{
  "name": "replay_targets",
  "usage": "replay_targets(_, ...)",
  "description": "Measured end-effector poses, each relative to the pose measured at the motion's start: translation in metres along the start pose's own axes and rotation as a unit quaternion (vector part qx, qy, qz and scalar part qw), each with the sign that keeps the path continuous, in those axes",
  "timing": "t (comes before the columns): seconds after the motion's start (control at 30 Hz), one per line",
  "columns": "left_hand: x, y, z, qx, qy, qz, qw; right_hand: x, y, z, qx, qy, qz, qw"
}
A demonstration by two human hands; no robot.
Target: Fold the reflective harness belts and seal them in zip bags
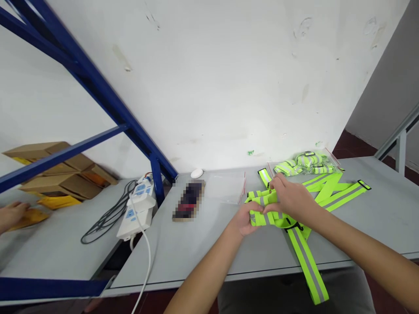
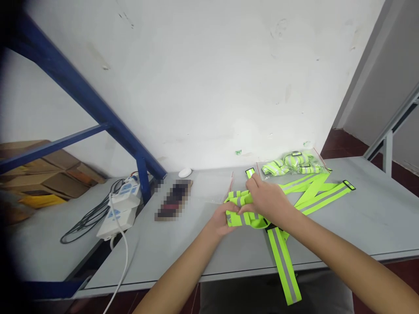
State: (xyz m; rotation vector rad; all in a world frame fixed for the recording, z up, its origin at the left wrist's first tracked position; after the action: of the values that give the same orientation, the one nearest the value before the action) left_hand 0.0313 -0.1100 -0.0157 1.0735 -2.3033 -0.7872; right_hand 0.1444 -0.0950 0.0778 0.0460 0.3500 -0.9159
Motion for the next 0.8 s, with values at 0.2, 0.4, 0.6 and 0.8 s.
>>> replay_targets(0.2,-0.007,0.003,0.005,0.081,0.092,-0.076,0.990,0.014,0.040,-0.005,-0.252,0.128,-0.107,0.953)
replay_targets(0.4,0.012,0.006,0.013,-0.047,0.101,-0.037,0.993,0.037,0.054,-0.049,-0.567,-0.136,-0.226,0.781)
replay_targets(0.6,0.010,-0.002,0.006,-0.209,0.030,-0.045,0.976,0.013,0.044,-0.041,-0.573,-0.153,-0.196,0.781)
replay_targets(0.8,0.006,0.000,0.015,-0.301,0.054,-0.052,0.951,-0.015,0.033,-0.014,-0.410,0.006,-0.111,0.906)
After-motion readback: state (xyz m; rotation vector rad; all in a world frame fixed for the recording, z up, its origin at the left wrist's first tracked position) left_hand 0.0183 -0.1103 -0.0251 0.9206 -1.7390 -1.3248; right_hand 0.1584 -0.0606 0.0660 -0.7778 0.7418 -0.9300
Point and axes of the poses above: each hand's wrist, its own x-axis away from the middle knuckle, its own z-axis out of the back of the hand, y = z × x, the point moved 5 cm from there along -x, towards the middle knuckle, and after that the axes turned 1 degree about -z, right-handed, at the moved point
